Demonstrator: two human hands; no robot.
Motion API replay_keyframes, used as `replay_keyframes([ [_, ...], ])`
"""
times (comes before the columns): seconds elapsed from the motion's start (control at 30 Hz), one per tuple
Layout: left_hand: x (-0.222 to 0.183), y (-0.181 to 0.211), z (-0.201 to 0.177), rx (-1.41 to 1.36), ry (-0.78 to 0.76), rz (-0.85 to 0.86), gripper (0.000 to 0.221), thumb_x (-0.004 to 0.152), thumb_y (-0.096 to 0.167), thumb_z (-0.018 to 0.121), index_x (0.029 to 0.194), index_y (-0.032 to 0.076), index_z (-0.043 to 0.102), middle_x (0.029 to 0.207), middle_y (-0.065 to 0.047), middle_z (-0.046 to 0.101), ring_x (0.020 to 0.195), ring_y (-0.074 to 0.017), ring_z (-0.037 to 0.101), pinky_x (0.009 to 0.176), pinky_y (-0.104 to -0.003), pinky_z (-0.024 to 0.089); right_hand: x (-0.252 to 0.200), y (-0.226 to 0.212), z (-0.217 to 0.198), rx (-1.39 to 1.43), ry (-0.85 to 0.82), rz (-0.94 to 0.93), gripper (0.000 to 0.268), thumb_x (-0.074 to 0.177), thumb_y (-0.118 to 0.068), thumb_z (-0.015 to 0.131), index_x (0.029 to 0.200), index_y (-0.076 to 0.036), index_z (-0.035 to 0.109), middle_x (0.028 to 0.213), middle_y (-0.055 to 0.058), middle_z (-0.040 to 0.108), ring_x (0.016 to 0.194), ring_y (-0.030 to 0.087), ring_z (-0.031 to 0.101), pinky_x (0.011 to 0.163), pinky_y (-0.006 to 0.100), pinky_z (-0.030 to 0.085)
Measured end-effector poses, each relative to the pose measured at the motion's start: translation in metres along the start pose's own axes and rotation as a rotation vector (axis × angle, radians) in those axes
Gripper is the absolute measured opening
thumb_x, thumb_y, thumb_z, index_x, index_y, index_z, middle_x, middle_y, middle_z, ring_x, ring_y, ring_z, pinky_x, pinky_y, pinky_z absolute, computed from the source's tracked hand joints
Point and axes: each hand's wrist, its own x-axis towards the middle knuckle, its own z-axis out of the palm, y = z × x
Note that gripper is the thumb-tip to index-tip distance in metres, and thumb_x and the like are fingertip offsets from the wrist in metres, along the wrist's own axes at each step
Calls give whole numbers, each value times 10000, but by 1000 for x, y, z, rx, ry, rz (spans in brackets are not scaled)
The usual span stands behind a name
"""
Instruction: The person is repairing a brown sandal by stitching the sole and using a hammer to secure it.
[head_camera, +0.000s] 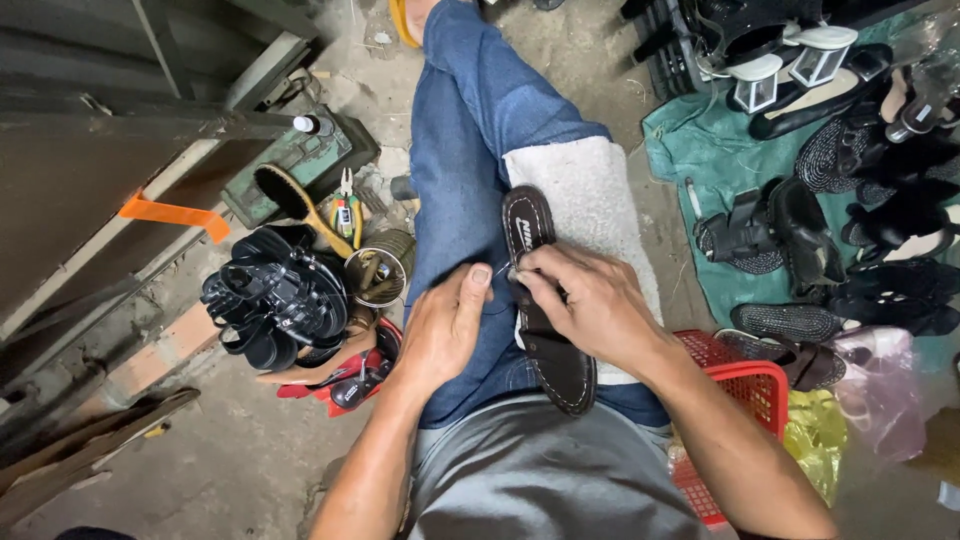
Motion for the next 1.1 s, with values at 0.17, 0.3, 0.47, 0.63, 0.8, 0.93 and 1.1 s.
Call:
replay_keyframes([
  [0.17, -3, -2, -4, 158, -164, 13, 574, 1035, 568, 394, 861, 81, 642, 731, -259, 694, 797, -520, 692, 730, -585, 514, -1, 4, 2, 25, 17, 45, 115, 1003, -199, 591, 1069, -183, 685, 753, 79, 717, 750, 321, 741, 642, 437, 577],
  [0.3, -7, -12, 0, 54, -231, 67, 436, 957, 438, 631, 835, 19, 641, 715, -313, 659, 733, -541, 654, 670, -587, 469, -1, 5, 1, 28, 10, 53, 115, 1007, -204, 585, 1064, -176, 680, 754, 83, 717, 744, 324, 739, 641, 443, 575],
  [0.47, 10, -34, 22, -236, 181, 161, 404, 826, 299, 861, 1117, 103, 661, 647, -92, 627, 605, -209, 536, 566, -356, 436, 0, 2, 0, 57, 7, 21, 110, 1013, -183, 572, 1041, -163, 676, 750, 102, 692, 725, 343, 721, 631, 449, 571],
  [0.63, 24, -19, 27, -314, 154, 258, 127, 915, 172, 768, 1036, 138, 746, 592, -34, 651, 526, -116, 516, 482, -274, 465, -7, 5, 3, 20, 81, -10, 116, 983, -215, 633, 1092, -193, 665, 820, 82, 680, 775, 335, 715, 650, 445, 571],
  [0.8, 20, -40, 20, -757, -118, 194, 170, 1005, 146, 634, 907, 17, 684, 522, -33, 565, 418, -74, 488, 425, -196, 439, -46, -3, 1, 159, 128, 118, 704, 823, -247, 802, 1429, -161, 455, 1480, 201, 509, 848, 416, 710, 615, 529, 584],
  [0.93, 13, -41, 21, -583, -264, 117, 188, 984, 140, 652, 832, 31, 660, 625, -16, 582, 513, -74, 475, 468, -222, 410, -93, 10, 33, 122, -109, 430, 873, 836, -329, 752, 1519, -13, 309, 1322, 314, 585, 953, 473, 717, 700, 569, 649],
  [1.1, 1, -32, 27, -271, -31, 125, 295, 960, 156, 708, 720, 76, 556, 631, 47, 453, 567, -81, 404, 524, -260, 378, -101, 21, 51, -110, -194, 422, 793, 984, -388, 553, 1567, -12, 168, 779, 178, 740, 607, 366, 701, 546, 497, 566],
])
